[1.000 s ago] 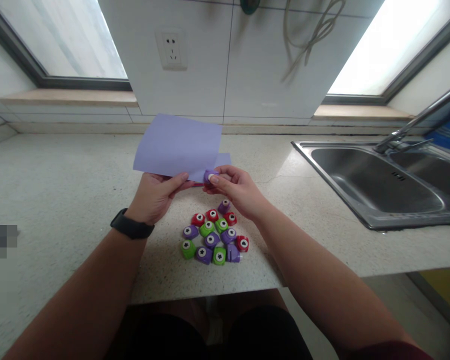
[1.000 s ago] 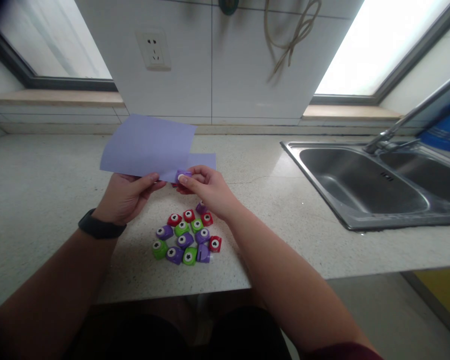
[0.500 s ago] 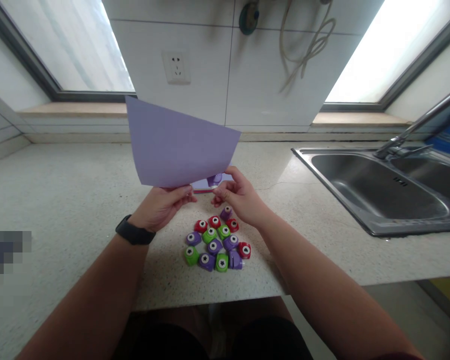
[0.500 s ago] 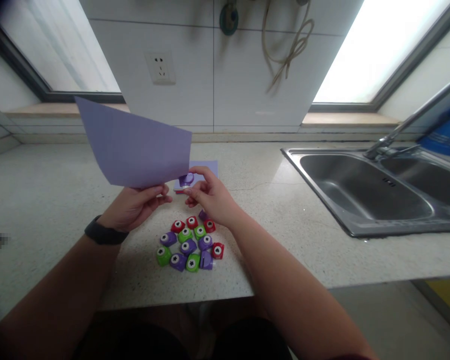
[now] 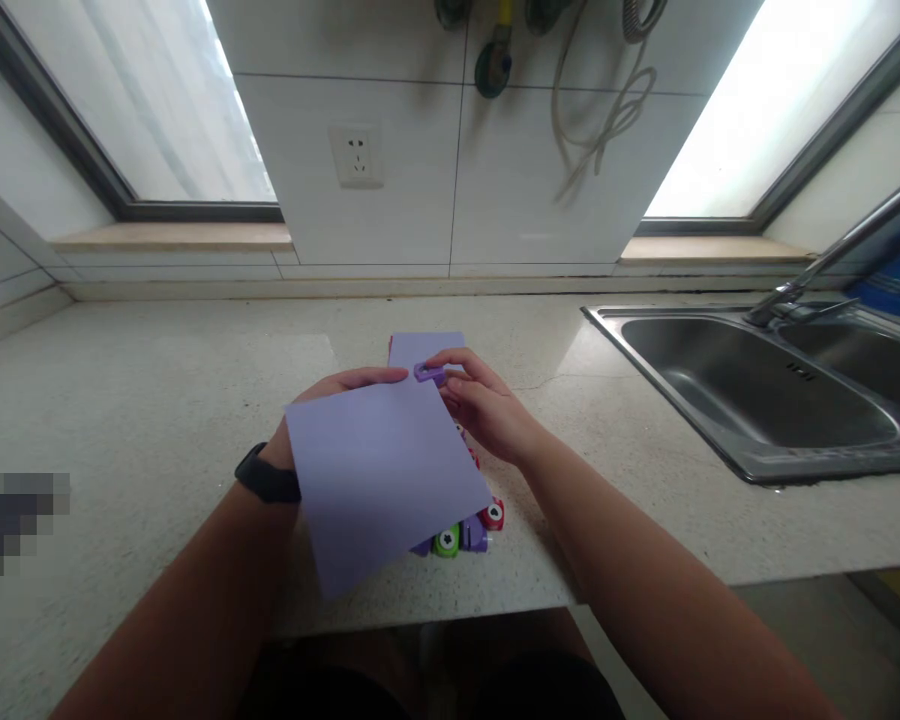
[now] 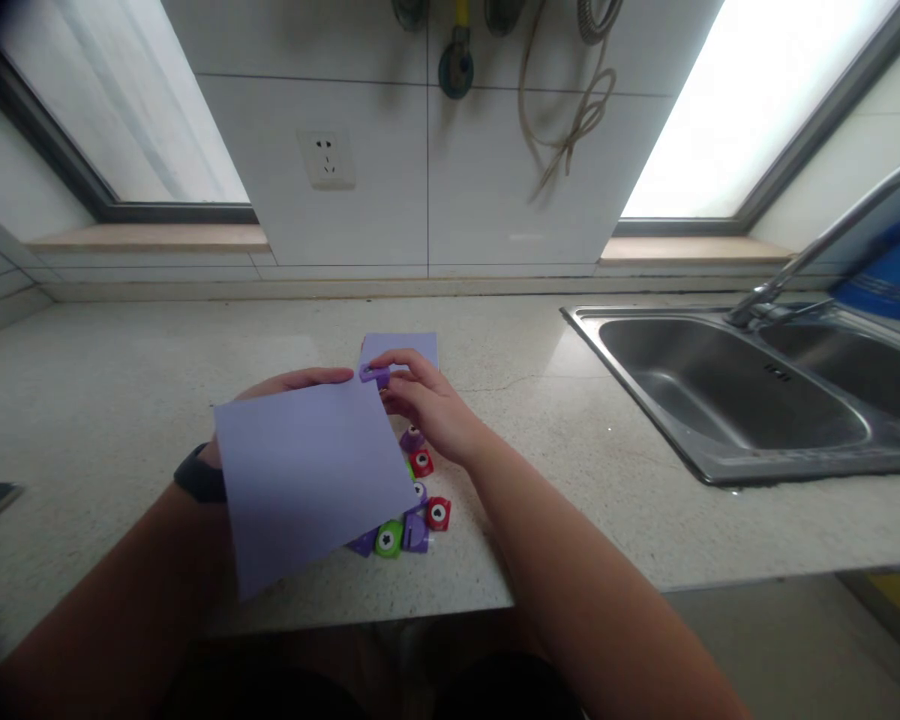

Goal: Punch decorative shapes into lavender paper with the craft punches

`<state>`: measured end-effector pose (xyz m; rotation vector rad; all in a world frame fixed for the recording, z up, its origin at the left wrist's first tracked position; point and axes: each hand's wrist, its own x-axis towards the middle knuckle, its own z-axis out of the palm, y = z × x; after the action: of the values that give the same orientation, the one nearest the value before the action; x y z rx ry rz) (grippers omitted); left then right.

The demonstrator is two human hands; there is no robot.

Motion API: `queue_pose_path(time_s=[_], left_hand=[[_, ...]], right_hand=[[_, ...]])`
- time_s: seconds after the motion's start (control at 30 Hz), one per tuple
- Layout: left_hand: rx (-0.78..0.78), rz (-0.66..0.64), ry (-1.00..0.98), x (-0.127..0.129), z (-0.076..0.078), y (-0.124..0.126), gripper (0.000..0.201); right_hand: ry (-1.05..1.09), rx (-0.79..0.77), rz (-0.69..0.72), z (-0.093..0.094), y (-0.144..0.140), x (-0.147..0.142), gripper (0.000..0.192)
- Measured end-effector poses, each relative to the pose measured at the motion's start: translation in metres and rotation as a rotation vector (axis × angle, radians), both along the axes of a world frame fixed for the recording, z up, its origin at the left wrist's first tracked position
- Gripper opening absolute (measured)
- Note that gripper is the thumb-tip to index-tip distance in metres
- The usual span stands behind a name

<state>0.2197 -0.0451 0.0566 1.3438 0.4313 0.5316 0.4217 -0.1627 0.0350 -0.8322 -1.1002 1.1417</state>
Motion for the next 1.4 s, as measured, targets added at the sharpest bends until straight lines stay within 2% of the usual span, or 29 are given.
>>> queue_pose_path(time_s=[0.13, 0.2, 0.3, 0.43, 0.57, 0.67, 0.9, 1.4], left_hand=[[-0.204, -0.078, -0.08, -0.0022, -0.0031, -0.0039, 0.065], [-0.157, -0.051, -0.061, -0.0043, -0.003, -0.0046, 0.059], [0.009, 0.02, 0.039, -0.0067, -0.003, -0.0041, 0.044], [0.074, 0.032, 0.089, -0.0063, -0.0065, -0.0028, 0.039], [0.178, 0.075, 0.082, -0.0042, -0.0081, -0.0022, 0.042], [0.184, 0.075, 0.103, -0.0044, -0.0062, -0.0018, 0.048], [0.19, 0.15, 0.163, -0.0072, -0.0033, -0.0026, 0.039], [0.18, 0.126, 0.178, -0.0055, 0.0002, -0.0074, 0.039]], right_hand=[[-0.042, -0.013, -0.045, -0.0004, 0.0019, -0.0015, 0.025], [-0.088, -0.012, -0.065, -0.0003, 0.0026, -0.0016, 0.026], [-0.107, -0.015, -0.091, 0.0005, 0.0025, 0.0002, 0.028], [-0.054, -0.072, -0.108, 0.0, 0.002, 0.0043, 0.05], [-0.006, -0.135, -0.119, -0.0008, 0.0033, 0.0062, 0.037], [0.005, -0.127, -0.131, 0.0005, 0.0033, 0.0062, 0.03], [-0.046, -0.115, -0.141, 0.0027, 0.0013, 0.0046, 0.025], [0.017, -0.196, -0.21, -0.0011, 0.0039, -0.0035, 0.031]])
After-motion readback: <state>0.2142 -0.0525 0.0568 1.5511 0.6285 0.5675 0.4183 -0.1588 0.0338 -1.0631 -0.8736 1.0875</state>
